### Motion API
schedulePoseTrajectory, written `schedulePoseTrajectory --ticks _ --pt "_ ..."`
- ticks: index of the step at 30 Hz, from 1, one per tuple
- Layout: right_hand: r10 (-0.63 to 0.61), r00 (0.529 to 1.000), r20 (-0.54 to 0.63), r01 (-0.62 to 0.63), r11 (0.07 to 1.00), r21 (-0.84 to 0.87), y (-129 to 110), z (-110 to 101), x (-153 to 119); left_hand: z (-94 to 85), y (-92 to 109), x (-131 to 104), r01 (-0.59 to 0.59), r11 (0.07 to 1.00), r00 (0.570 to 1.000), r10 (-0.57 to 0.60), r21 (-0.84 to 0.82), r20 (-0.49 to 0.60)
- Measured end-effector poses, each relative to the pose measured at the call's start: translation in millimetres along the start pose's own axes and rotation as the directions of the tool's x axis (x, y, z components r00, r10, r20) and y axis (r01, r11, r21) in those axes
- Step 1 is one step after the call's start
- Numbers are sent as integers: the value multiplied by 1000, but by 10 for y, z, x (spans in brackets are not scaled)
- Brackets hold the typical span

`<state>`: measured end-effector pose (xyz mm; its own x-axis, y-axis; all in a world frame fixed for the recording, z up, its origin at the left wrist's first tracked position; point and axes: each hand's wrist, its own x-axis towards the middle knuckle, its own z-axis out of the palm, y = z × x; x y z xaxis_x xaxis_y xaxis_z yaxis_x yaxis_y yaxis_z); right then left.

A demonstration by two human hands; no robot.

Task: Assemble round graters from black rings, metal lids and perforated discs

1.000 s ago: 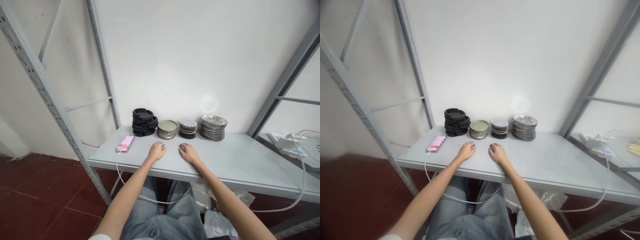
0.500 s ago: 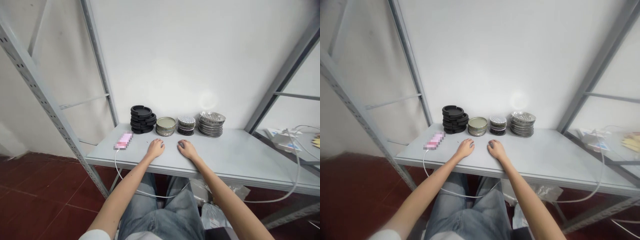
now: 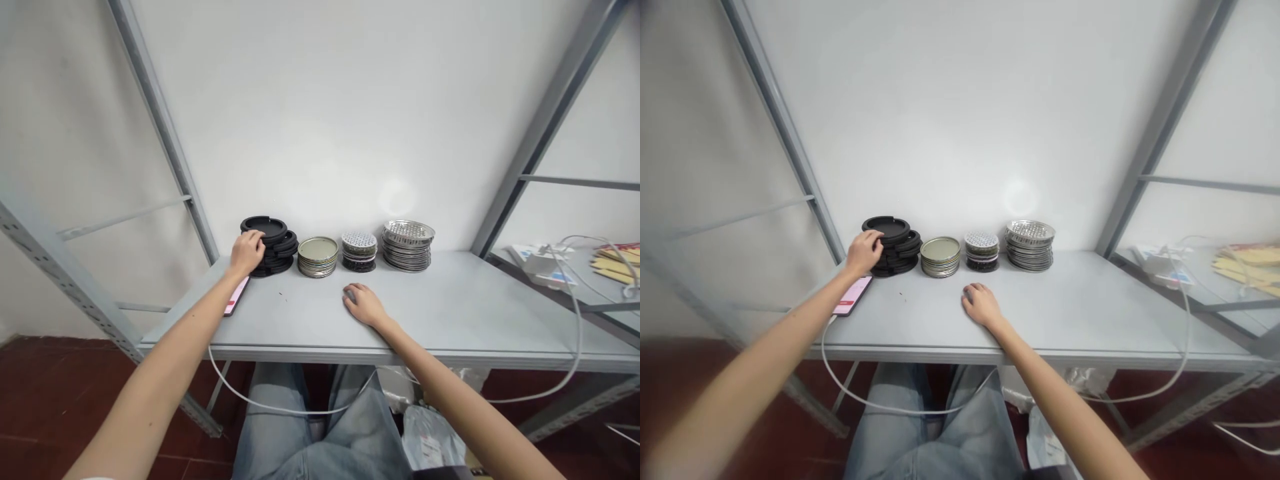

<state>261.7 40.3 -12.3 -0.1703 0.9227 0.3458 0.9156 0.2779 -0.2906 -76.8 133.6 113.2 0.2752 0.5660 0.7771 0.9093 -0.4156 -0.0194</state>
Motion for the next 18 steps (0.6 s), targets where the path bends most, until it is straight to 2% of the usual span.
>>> schedulePoseTrajectory --ticks 2,5,7,10,13,18 --pt "5 1000 3 -4 1000 -2 -14 -12 -6 -87 -181 171 -63 995 996 57 82 72" --pt "10 1000 4 -9 1000 -7 -23 -24 -13 -129 -367 362 -78 978 979 38 196 200" --pt "6 1000 2 -6 1000 -5 -21 -24 -17 -123 -457 463 -78 971 943 -1 225 333" --pt "-3 1000 -4 3 1000 3 -13 -18 -21 -127 -545 585 -86 970 864 -42 229 502" --pt "-1 1000 -10 1 1000 5 -10 -17 -24 -176 -542 666 -104 958 829 -64 266 556" --pt "-3 1000 -13 4 1000 11 -16 -21 -32 -271 -398 698 -187 929 822 -30 320 569"
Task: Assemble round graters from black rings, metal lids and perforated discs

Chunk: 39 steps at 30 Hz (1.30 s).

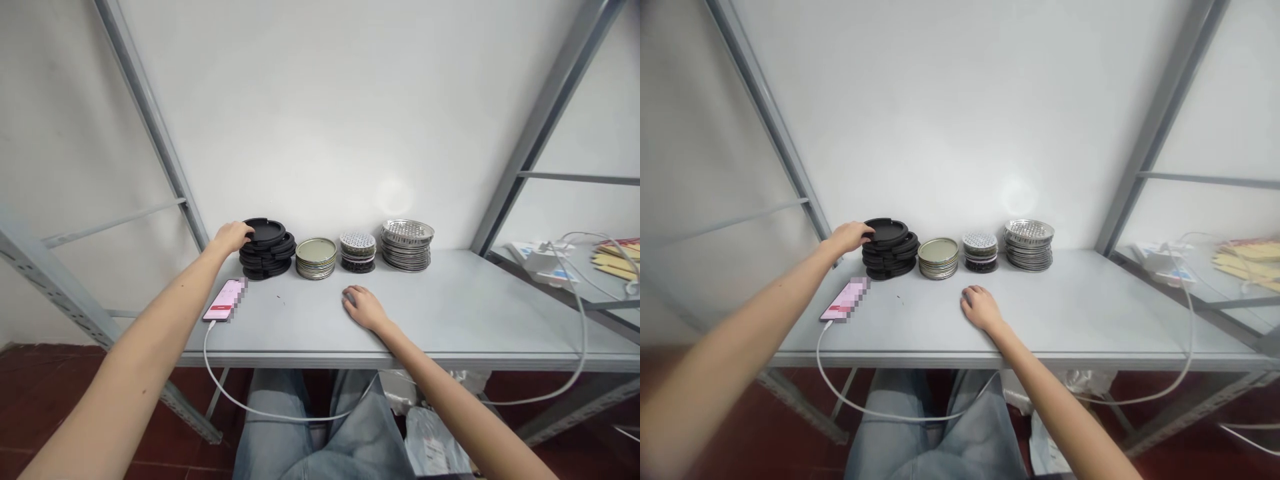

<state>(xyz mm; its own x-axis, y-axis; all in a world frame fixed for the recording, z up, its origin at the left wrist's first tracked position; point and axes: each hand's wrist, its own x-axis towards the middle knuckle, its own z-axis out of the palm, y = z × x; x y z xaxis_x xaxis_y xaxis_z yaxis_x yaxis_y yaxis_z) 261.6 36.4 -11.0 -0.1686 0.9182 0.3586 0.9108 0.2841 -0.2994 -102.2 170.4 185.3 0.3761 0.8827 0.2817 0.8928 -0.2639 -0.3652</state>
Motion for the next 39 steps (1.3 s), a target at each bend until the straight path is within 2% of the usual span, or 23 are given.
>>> schedulePoseTrajectory --ticks 4,10,19,22,24,28,32,35,37,39 --pt "-1 1000 5 1 1000 3 6 6 1 -1 31 -37 -47 997 997 50 58 -58" --pt "4 1000 11 -4 1000 0 5 3 8 75 -56 -71 -123 991 982 128 44 -141" --pt "8 1000 13 -8 1000 1 -4 -3 4 1 -145 -140 -104 994 976 107 28 -190" --pt "6 1000 7 -6 1000 -2 0 2 3 -20 -111 -185 -113 993 959 116 27 -258" --pt "7 1000 5 -7 1000 1 0 -3 2 -42 -43 -226 -124 991 933 131 43 -335" --pt "10 1000 10 -10 1000 11 -8 -23 -1 -126 236 -344 -160 986 863 163 48 -479" --pt "13 1000 11 -14 999 32 -10 -22 -4 -147 716 -547 -340 941 804 290 -1 -520" --pt "37 999 -14 -36 996 86 20 8 6 -17 1143 -774 -505 859 740 382 -83 -554" --pt "107 990 -90 -93 985 145 62 29 24 132 1400 -932 -616 775 689 441 -143 -575" --pt "213 962 -171 -170 956 239 114 38 47 297 1600 -1064 -687 709 652 501 -163 -569"
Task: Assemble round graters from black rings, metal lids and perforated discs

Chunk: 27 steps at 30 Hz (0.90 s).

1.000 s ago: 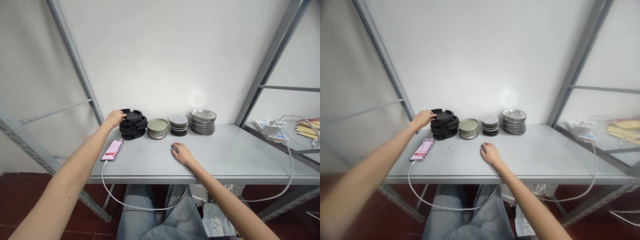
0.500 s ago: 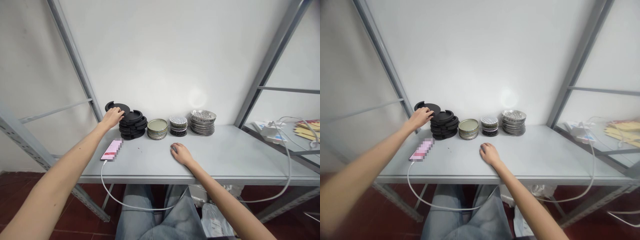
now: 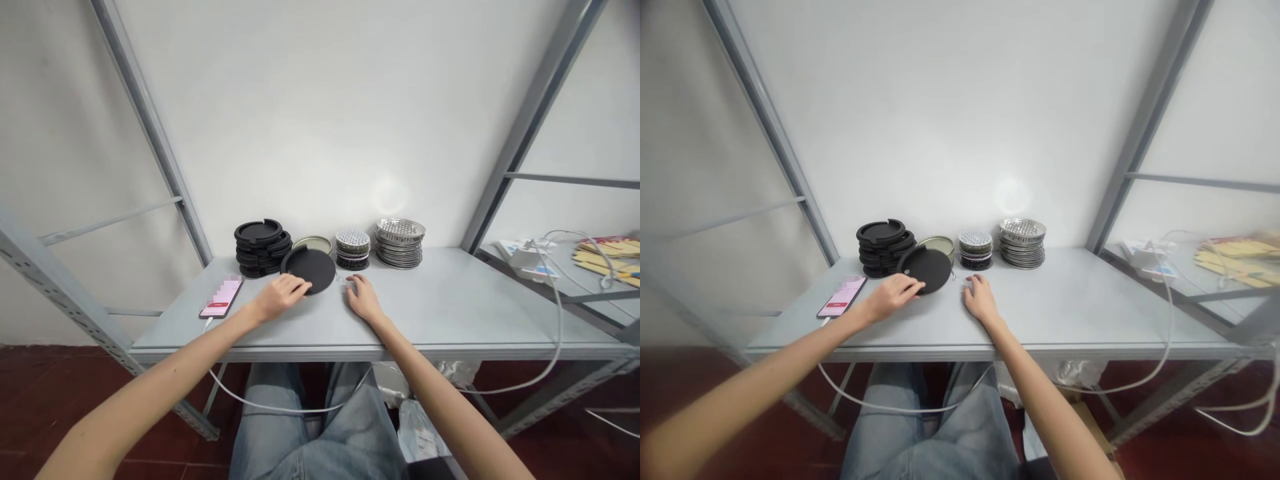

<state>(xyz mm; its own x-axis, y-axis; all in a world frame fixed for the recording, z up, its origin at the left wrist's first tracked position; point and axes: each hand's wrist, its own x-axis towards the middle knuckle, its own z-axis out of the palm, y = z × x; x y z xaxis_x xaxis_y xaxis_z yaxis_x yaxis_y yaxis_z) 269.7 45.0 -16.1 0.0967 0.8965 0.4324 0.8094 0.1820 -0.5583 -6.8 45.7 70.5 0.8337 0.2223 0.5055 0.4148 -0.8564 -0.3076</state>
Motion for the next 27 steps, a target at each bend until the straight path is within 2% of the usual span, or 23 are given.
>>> schedulePoseTrajectory --ticks 2,4,6,10,14,19,27 --pt "89 995 -39 -84 990 109 35 -16 31 160 130 -74 -34 999 999 34 -26 9" --pt "140 990 -11 -135 968 210 45 -44 48 281 198 -125 -32 998 999 33 -52 17" --pt "127 991 46 -135 958 252 32 -67 46 366 230 -151 -15 996 999 19 -86 44" --pt "43 990 137 -65 984 166 -14 -76 18 451 267 -159 28 992 993 -14 -124 114" --pt "11 988 154 -31 991 130 -27 -66 5 450 300 -164 105 971 983 -69 -214 167" --pt "-11 988 154 -1 997 76 -26 -69 5 390 338 -177 195 924 974 -142 -329 178" --pt "-20 991 133 7 995 102 0 -34 12 242 231 -308 272 916 954 -215 -294 211"
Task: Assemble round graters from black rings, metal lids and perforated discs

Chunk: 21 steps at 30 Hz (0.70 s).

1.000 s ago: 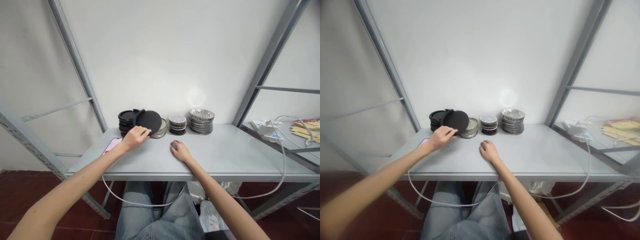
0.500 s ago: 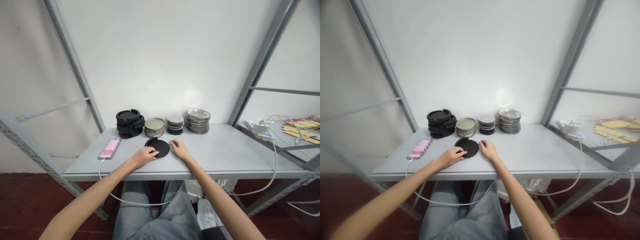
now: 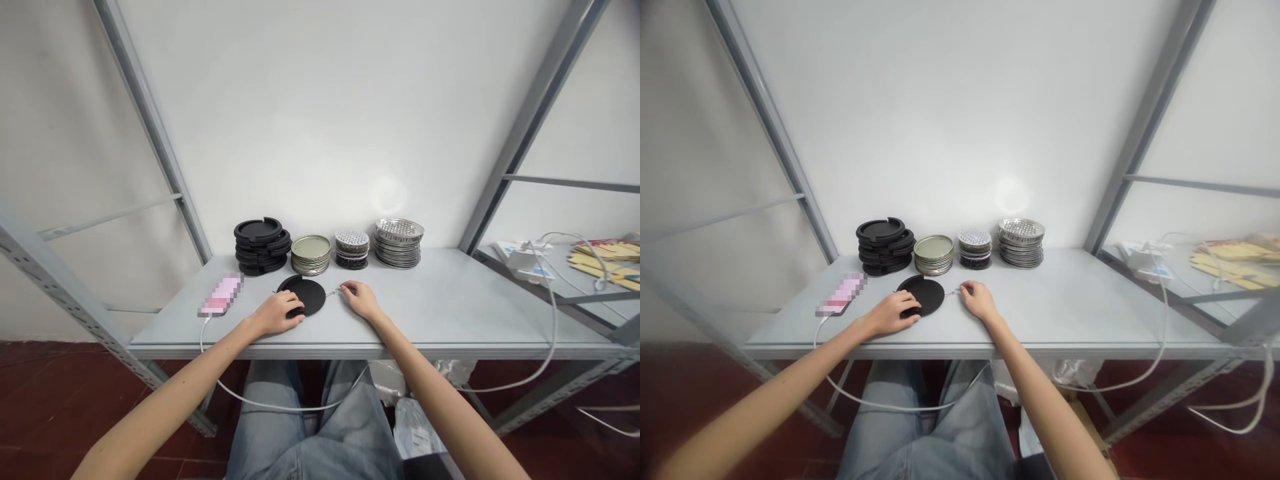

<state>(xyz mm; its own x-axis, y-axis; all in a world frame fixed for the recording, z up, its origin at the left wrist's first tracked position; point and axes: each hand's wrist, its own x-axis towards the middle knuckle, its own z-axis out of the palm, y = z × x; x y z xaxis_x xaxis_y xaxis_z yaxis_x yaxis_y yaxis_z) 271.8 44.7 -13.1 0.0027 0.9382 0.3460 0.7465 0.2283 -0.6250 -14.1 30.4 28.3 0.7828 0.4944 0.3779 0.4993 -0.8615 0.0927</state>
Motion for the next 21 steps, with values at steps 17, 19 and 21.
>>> schedulePoseTrajectory --ticks 17,19,21 --pt "-399 917 -12 375 872 -315 -791 139 707 -25 -88 286 448 883 825 -469 141 316" --pt "-396 918 27 376 845 -380 -856 177 812 -3 -85 281 485 860 779 -506 157 369" --pt "-367 928 55 356 837 -416 -879 198 886 -12 -97 234 484 858 769 -510 170 386"
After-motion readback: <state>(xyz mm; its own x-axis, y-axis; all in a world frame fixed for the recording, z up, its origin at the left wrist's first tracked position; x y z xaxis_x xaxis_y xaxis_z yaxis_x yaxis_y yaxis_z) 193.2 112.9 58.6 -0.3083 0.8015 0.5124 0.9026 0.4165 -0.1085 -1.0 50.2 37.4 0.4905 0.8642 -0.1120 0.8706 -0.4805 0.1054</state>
